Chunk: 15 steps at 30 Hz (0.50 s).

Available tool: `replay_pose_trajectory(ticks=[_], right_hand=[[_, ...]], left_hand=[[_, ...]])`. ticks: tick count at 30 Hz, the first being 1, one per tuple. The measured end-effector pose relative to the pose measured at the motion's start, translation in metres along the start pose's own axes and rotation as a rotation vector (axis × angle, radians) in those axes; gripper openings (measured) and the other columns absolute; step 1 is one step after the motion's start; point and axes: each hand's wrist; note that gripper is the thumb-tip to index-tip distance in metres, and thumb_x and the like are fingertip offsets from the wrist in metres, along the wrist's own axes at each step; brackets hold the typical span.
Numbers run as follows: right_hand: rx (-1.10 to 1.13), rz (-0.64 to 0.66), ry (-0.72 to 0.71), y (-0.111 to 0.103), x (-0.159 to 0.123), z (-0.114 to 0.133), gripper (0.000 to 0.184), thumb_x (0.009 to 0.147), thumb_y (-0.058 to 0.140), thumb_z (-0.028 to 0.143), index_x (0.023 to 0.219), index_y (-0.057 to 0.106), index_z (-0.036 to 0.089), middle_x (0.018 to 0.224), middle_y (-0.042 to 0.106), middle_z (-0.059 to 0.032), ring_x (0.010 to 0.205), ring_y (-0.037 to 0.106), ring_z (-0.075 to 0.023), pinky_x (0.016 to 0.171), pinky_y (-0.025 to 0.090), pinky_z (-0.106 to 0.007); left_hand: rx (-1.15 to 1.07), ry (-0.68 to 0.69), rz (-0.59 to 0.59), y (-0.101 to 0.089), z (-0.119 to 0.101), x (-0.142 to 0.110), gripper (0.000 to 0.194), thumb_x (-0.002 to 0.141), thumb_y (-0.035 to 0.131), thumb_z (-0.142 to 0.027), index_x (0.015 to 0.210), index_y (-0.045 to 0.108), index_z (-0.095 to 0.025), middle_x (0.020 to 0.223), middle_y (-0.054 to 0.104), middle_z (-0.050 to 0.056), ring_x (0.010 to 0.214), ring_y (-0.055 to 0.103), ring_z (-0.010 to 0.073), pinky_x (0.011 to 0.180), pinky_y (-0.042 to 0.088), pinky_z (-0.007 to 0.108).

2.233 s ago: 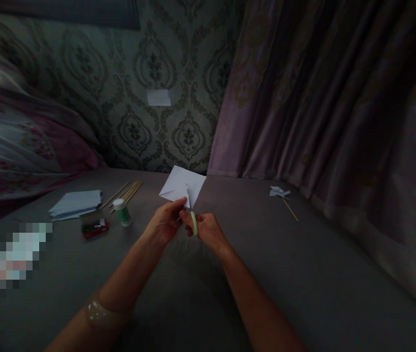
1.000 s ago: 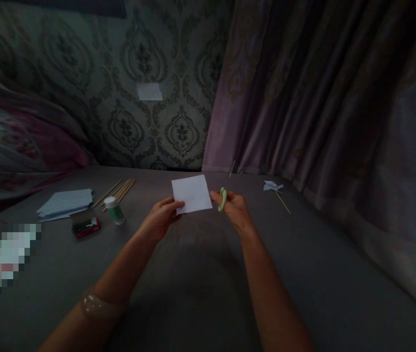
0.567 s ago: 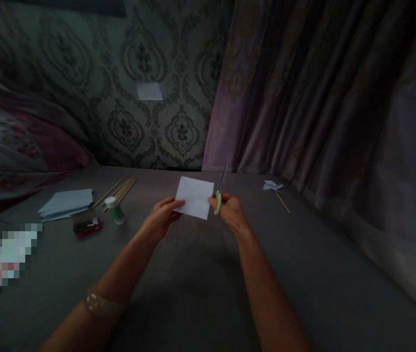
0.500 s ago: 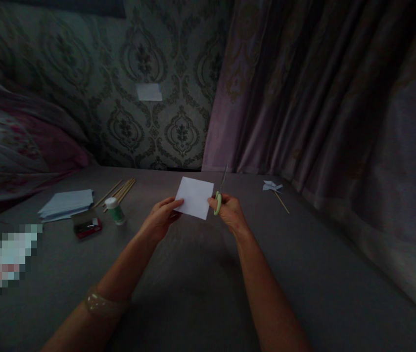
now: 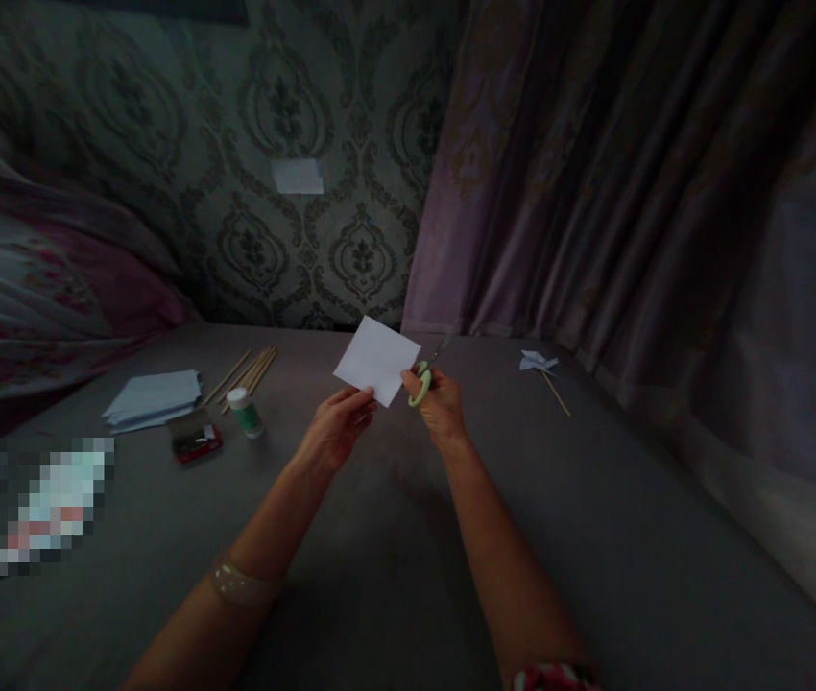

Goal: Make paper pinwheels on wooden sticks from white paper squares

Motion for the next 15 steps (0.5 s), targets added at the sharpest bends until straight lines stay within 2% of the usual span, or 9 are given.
replay_pose_trajectory(ticks=[4, 6, 11, 15], right_hand=[[-0.039, 0.044, 0.038, 0.012, 0.004, 0.004, 0.044, 0.059, 0.07, 0.059, 0.065, 0.059, 0.017, 0.064, 0.056, 0.0, 0.059, 0.043, -0.0107, 0.055, 0.035, -0.024], [-0.093, 0.111, 0.073, 0.013, 0.005, 0.004, 0.05, 0.062, 0.065, 0.066, 0.065, 0.061, 0.016, 0.066, 0.058, -0.0021, 0.058, 0.043, -0.0109, 0.054, 0.034, -0.024], [-0.284, 0.532, 0.124, 0.012, -0.002, -0.007, 0.062, 0.072, 0.05, 0.074, 0.077, 0.066, 0.014, 0.071, 0.06, -0.0037, 0.062, 0.048, -0.013, 0.057, 0.035, -0.025], [-0.289, 0.724, 0.146, 0.014, -0.013, -0.008, 0.063, 0.076, 0.044, 0.074, 0.08, 0.066, 0.015, 0.075, 0.06, -0.0031, 0.062, 0.048, -0.0125, 0.058, 0.036, -0.025]], left_hand=[[0.018, 0.172, -0.097, -0.008, -0.012, 0.003, 0.032, 0.044, 0.084, -0.03, 0.061, 0.06, -0.016, 0.063, 0.059, -0.001, 0.058, 0.052, 0.0084, 0.058, 0.036, 0.02], [0.034, 0.261, -0.141, -0.012, -0.022, 0.004, 0.031, 0.047, 0.082, -0.031, 0.062, 0.06, -0.016, 0.063, 0.058, -0.001, 0.058, 0.051, 0.0084, 0.058, 0.036, 0.021], [0.019, 0.369, -0.21, -0.009, -0.05, 0.011, 0.027, 0.048, 0.079, -0.03, 0.062, 0.061, -0.016, 0.062, 0.057, -0.001, 0.058, 0.051, 0.0089, 0.058, 0.035, 0.021], [0.021, 0.38, -0.199, 0.002, -0.057, 0.015, 0.024, 0.05, 0.078, -0.028, 0.061, 0.061, -0.016, 0.06, 0.057, -0.001, 0.058, 0.051, 0.0089, 0.059, 0.035, 0.022]])
Point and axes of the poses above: each hand's wrist, its own x-axis towards the middle knuckle, its own y-axis out of the palm, z = x × y
